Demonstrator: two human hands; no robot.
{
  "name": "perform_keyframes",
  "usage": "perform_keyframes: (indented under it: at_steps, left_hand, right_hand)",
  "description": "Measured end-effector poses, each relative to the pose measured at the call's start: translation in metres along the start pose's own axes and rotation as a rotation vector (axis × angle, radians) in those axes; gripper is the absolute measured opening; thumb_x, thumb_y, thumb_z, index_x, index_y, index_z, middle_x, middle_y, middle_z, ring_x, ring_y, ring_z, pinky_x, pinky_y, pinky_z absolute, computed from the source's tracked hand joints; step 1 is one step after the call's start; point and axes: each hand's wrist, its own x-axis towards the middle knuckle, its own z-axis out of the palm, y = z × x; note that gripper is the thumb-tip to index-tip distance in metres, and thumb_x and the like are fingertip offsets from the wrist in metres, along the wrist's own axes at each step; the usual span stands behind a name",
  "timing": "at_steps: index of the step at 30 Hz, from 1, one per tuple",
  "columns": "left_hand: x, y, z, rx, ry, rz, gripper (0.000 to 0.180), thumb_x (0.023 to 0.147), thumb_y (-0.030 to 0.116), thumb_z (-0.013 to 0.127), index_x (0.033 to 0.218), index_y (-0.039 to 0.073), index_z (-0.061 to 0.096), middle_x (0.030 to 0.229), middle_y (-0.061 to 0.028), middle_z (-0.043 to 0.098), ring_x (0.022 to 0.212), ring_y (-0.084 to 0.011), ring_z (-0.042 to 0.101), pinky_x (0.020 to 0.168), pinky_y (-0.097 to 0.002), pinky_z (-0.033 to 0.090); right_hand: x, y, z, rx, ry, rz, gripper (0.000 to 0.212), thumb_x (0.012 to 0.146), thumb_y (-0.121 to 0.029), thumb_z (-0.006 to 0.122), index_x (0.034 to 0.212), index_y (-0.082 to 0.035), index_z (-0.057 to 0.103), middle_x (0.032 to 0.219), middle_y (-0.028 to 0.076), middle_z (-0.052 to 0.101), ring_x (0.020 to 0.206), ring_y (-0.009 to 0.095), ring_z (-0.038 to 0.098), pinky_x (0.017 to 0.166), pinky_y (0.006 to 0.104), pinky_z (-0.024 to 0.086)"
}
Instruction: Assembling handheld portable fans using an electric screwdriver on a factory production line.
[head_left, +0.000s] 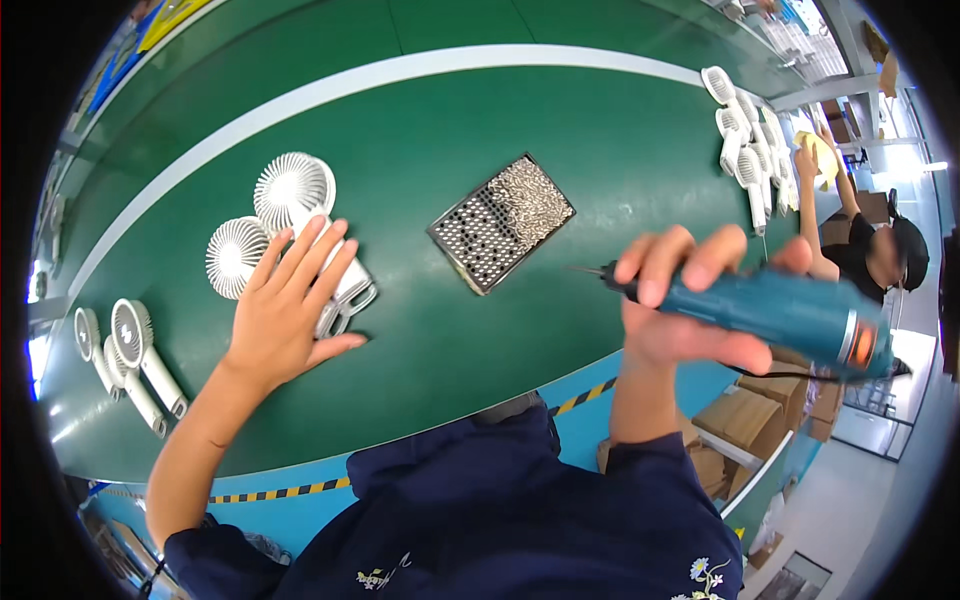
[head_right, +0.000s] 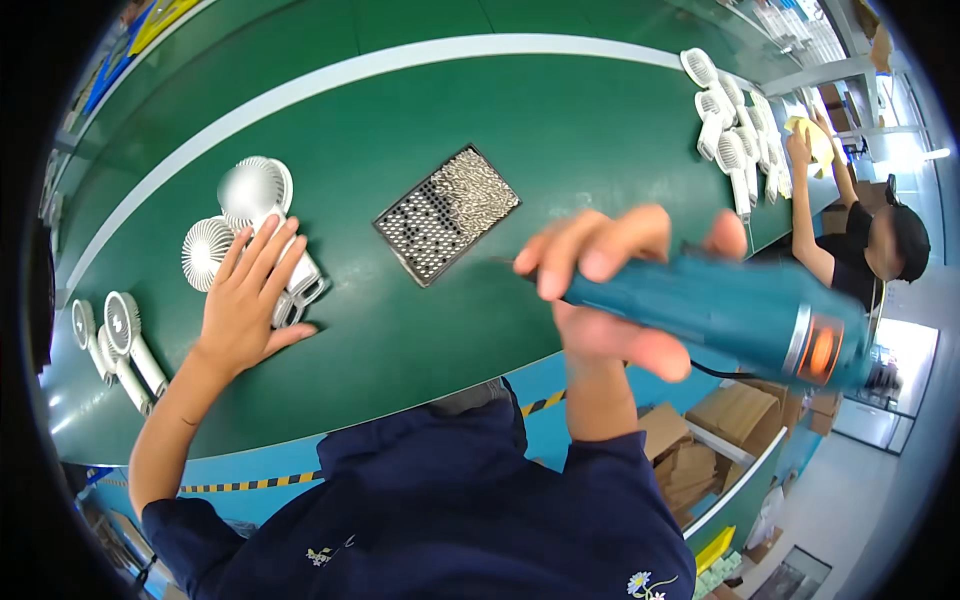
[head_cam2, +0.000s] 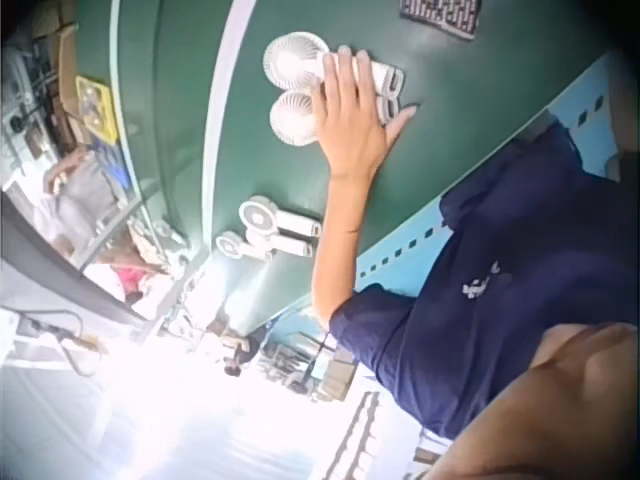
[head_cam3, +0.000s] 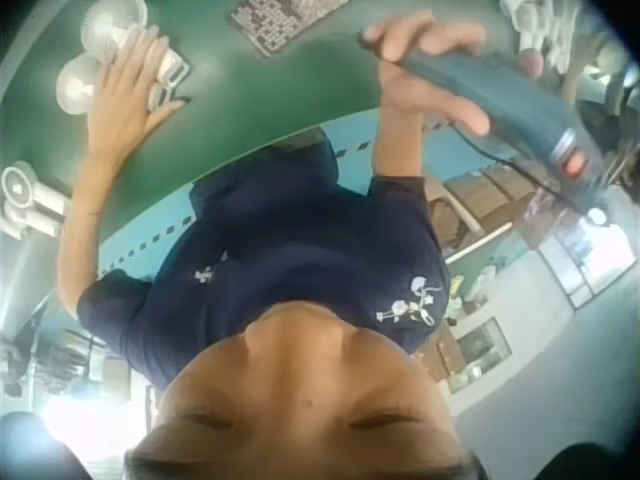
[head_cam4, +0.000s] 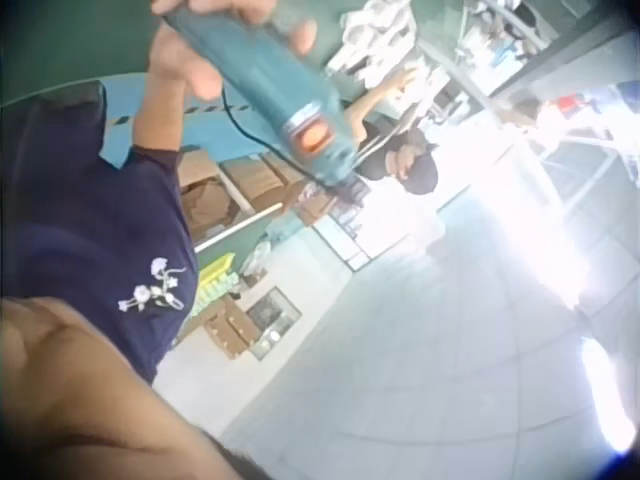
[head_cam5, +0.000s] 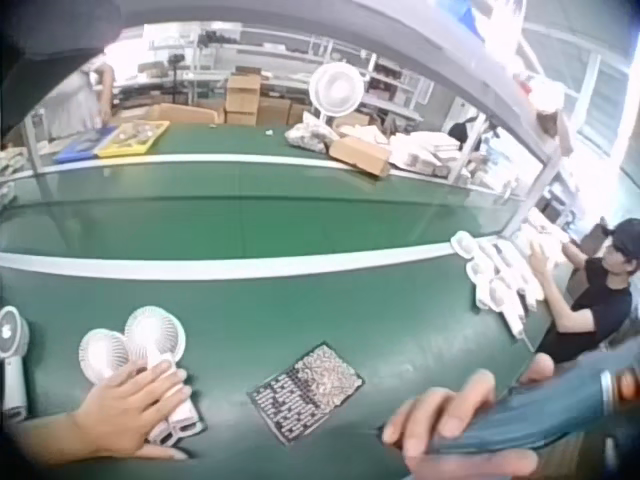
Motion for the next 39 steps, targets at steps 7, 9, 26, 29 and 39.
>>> perform_keyframes:
  at_steps: [7,9,26,29,39]
  left_hand:
    - [0.057,0.069,0.006,-0.108,0.102,-0.36,0.094,0.073,0.054,0.072,0.144,0.002,0.04,0.152,-0.0189,0.035,0.145,-0.0339,0.029,0.115,-0.0527,0.023]
    - [0.058,0.063,-0.016,-0.158,-0.039,-0.301,0.094,0.072,0.053,0.073,0.144,0.002,0.04,0.153,-0.0175,0.034,0.146,-0.0328,0.027,0.117,-0.053,0.019]
    - [0.052,0.017,-0.021,-0.019,-0.229,-0.144,0.091,0.081,0.071,0.044,0.145,0.005,0.042,0.15,-0.012,0.041,0.143,-0.0336,0.033,0.117,-0.0605,0.017]
    - [0.052,0.017,-0.018,-0.015,-0.245,-0.142,0.092,0.082,0.072,0.042,0.145,0.006,0.042,0.151,-0.0116,0.041,0.143,-0.0335,0.032,0.117,-0.0598,0.017]
    - [0.054,0.019,-0.016,-0.029,-0.23,-0.167,0.092,0.08,0.071,0.047,0.145,0.006,0.042,0.15,-0.0107,0.042,0.142,-0.0322,0.034,0.118,-0.0582,0.018]
  right_hand:
    - [0.016,0.064,0.006,-0.008,-0.003,0.257,0.091,0.082,-0.086,0.03,0.14,-0.017,0.036,0.081,0.005,0.047,0.054,0.016,0.049,0.049,0.0326,0.045]
    - [0.01,0.07,0.002,0.052,-0.066,0.217,0.089,0.084,-0.084,0.034,0.14,-0.016,0.038,0.086,0.007,0.05,0.064,0.02,0.054,0.056,0.036,0.049]
    - [0.004,0.048,0.004,-0.085,-0.111,0.378,0.069,0.091,-0.065,0.051,0.138,-0.015,0.044,0.084,0.005,0.053,0.049,0.018,0.051,0.044,0.0332,0.041]
    - [0.003,0.051,0.005,-0.085,-0.085,0.384,0.068,0.091,-0.064,0.052,0.137,-0.014,0.044,0.084,0.005,0.053,0.049,0.018,0.051,0.044,0.0337,0.04]
    - [0.006,0.047,0.003,-0.097,-0.143,0.466,0.065,0.091,-0.064,0.052,0.134,-0.015,0.042,0.089,0.005,0.054,0.055,0.018,0.053,0.048,0.0334,0.042]
